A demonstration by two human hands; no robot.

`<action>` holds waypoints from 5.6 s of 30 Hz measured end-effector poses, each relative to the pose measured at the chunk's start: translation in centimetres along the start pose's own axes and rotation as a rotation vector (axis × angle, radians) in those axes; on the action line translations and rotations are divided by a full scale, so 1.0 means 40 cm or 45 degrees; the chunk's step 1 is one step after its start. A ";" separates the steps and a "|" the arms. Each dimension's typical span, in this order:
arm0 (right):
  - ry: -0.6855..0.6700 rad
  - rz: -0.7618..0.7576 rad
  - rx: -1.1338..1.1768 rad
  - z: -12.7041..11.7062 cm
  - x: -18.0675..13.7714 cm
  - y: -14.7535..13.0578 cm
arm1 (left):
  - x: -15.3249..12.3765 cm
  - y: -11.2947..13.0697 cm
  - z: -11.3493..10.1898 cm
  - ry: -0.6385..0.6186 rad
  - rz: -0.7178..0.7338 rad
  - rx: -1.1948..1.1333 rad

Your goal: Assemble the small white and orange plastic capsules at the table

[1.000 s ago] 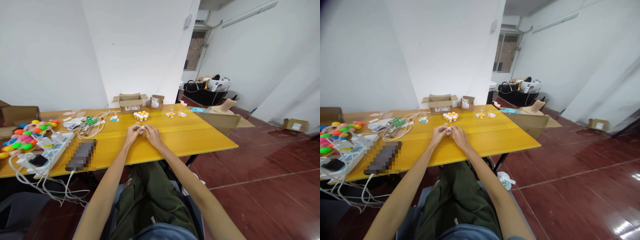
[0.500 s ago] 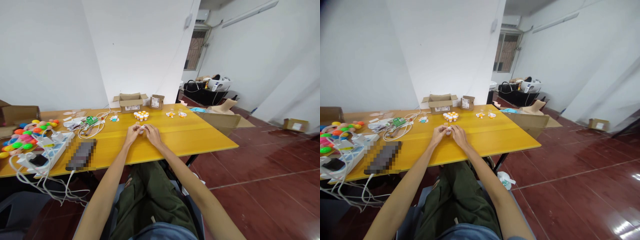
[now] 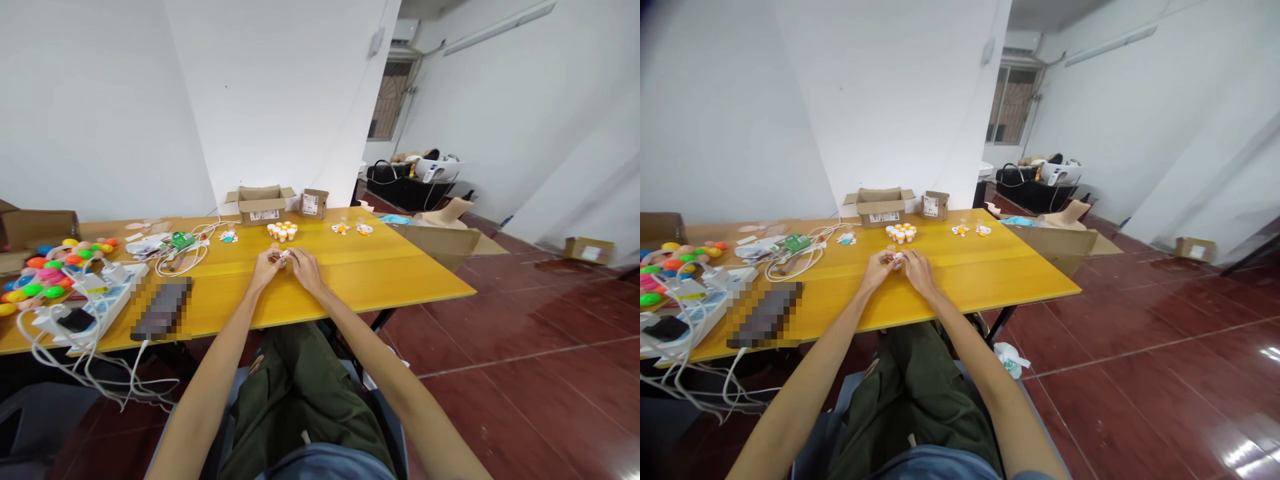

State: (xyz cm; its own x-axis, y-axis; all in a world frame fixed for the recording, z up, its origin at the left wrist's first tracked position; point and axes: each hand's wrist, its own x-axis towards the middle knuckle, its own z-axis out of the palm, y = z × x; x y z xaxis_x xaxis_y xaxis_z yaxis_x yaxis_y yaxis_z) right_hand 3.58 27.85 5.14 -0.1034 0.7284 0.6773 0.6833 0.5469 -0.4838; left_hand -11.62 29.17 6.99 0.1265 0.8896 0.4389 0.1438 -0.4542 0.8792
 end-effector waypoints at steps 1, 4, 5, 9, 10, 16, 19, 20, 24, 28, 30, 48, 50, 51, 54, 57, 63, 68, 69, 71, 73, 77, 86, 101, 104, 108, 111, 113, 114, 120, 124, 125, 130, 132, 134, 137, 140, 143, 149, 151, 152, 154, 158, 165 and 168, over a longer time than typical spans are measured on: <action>-0.008 0.002 -0.001 0.000 0.000 0.001 | 0.000 0.000 0.000 0.002 0.003 -0.003; -0.028 0.014 -0.002 -0.001 0.000 0.002 | 0.000 0.001 0.002 0.002 0.016 -0.025; -0.028 0.015 -0.002 -0.002 0.000 0.003 | 0.000 0.001 0.002 0.000 0.018 -0.035; -0.019 -0.001 0.018 0.001 -0.003 0.009 | -0.002 -0.003 0.002 -0.008 0.006 -0.062; -0.018 -0.005 0.028 0.002 -0.004 0.011 | -0.002 -0.005 0.003 -0.009 0.000 -0.061; 0.001 -0.028 0.068 0.001 -0.007 0.013 | -0.003 -0.012 0.008 -0.005 -0.018 -0.033; -0.008 -0.021 0.084 -0.003 -0.007 0.009 | -0.005 -0.010 0.009 -0.019 -0.033 -0.025; -0.007 -0.017 0.092 -0.004 -0.007 0.007 | -0.006 -0.009 0.009 -0.020 -0.036 -0.025; 0.013 -0.009 0.139 -0.006 -0.006 0.004 | -0.008 -0.005 0.009 -0.011 -0.040 -0.036; 0.034 0.024 0.201 -0.008 -0.004 0.000 | -0.008 -0.003 0.010 -0.004 -0.046 -0.050; 0.033 0.043 0.244 -0.008 -0.002 0.000 | -0.007 -0.002 0.010 -0.003 -0.048 -0.058; -0.021 0.204 0.707 0.005 0.014 0.006 | -0.006 0.000 0.004 -0.035 -0.017 -0.075; -0.023 0.206 0.724 0.006 0.014 0.008 | -0.005 0.000 0.004 -0.040 -0.022 -0.068; -0.026 0.205 0.730 0.006 0.014 0.009 | -0.005 0.000 0.004 -0.043 -0.021 -0.065; -0.035 0.202 0.740 0.004 0.014 0.011 | -0.005 0.000 0.004 -0.057 -0.008 -0.054; -0.051 0.195 0.738 0.002 0.013 0.013 | -0.005 0.000 0.004 -0.068 0.011 -0.040; -0.052 0.211 0.777 0.002 0.016 0.013 | -0.007 0.007 0.004 -0.049 0.017 -0.029; -0.048 0.243 0.850 0.000 0.019 0.012 | -0.009 0.013 0.004 -0.044 0.026 -0.040; -0.043 0.249 0.860 -0.001 0.019 0.013 | -0.009 0.013 0.004 -0.043 0.028 -0.042; -0.038 0.263 0.867 0.000 0.019 0.014 | -0.010 0.013 0.004 -0.044 0.028 -0.046; -0.033 0.274 0.869 0.001 0.019 0.016 | -0.011 0.012 0.004 -0.048 0.022 -0.047; -0.028 0.286 0.901 0.004 0.019 0.022 | -0.011 0.010 0.005 -0.039 0.012 -0.028; -0.032 0.305 0.952 0.003 0.020 0.024 | -0.009 0.005 0.004 -0.061 0.007 -0.046; -0.011 0.266 0.903 -0.011 0.016 0.006 | -0.019 0.009 0.008 -0.074 -0.020 -0.053; -0.010 0.264 0.883 -0.008 0.015 0.008 | -0.018 0.007 0.008 -0.072 -0.019 -0.043; 0.000 0.279 0.870 -0.003 0.016 0.017 | -0.015 0.001 0.009 -0.075 -0.001 0.010; 0.006 0.285 0.858 -0.004 0.016 0.018 | -0.014 -0.002 0.010 -0.077 0.028 0.042; 0.011 0.289 0.862 -0.006 0.016 0.015 | -0.014 -0.002 0.009 -0.081 0.030 0.049; 0.013 0.291 0.868 -0.008 0.016 0.012 | -0.014 -0.002 0.009 -0.081 0.027 0.050; 0.000 0.300 0.882 -0.006 0.016 0.005 | -0.013 0.007 0.005 -0.069 0.018 0.050; 0.003 0.308 0.882 -0.003 0.016 0.004 | -0.015 0.017 0.003 -0.074 0.018 0.041; 0.005 0.309 0.882 -0.003 0.016 0.004 | -0.015 0.018 0.002 -0.077 0.017 0.040; 0.004 0.305 0.869 -0.004 0.016 0.004 | -0.015 0.017 0.002 -0.079 0.025 0.060; 0.009 0.298 0.862 -0.005 0.016 0.005 | -0.014 0.015 0.001 -0.073 0.046 0.078; 0.013 0.288 0.848 -0.006 0.016 0.005 | -0.013 0.013 0.001 -0.073 0.065 0.091; 0.013 0.278 0.835 -0.009 0.016 0.004 | -0.013 0.014 0.000 -0.085 0.063 0.101; 0.014 0.274 0.854 -0.012 0.017 0.003 | -0.014 0.016 0.000 -0.088 0.053 0.102; 0.010 0.275 0.869 -0.014 0.018 0.003 | -0.016 0.019 0.001 -0.090 0.054 0.095; 0.006 0.288 0.892 -0.013 0.019 0.003 | -0.017 0.032 0.001 -0.101 0.053 0.108; 0.007 0.287 0.891 -0.012 0.020 0.002 | -0.017 0.036 0.000 -0.107 0.054 0.095; 0.007 0.288 0.884 -0.011 0.021 0.002 | -0.018 0.038 0.000 -0.107 0.056 0.084; 0.004 0.293 0.865 -0.009 0.023 0.003 | -0.019 0.041 -0.001 -0.105 0.058 0.063; -0.012 0.300 0.853 -0.004 0.025 0.002 | -0.016 0.041 -0.001 -0.105 0.071 0.057; -0.020 0.283 0.840 -0.004 0.026 -0.005 | -0.011 0.041 -0.004 -0.099 0.117 0.054; -0.032 0.292 0.831 -0.002 0.028 -0.004 | -0.011 0.043 -0.006 -0.111 0.102 0.048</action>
State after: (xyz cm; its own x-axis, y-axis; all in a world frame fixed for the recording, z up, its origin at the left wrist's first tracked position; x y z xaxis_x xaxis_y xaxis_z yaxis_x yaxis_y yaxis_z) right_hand 3.40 28.54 6.01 -0.0305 0.8605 0.5085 0.1160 0.5084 -0.8533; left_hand -11.68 28.01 8.36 0.2235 0.8438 0.4880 0.1661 -0.5263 0.8339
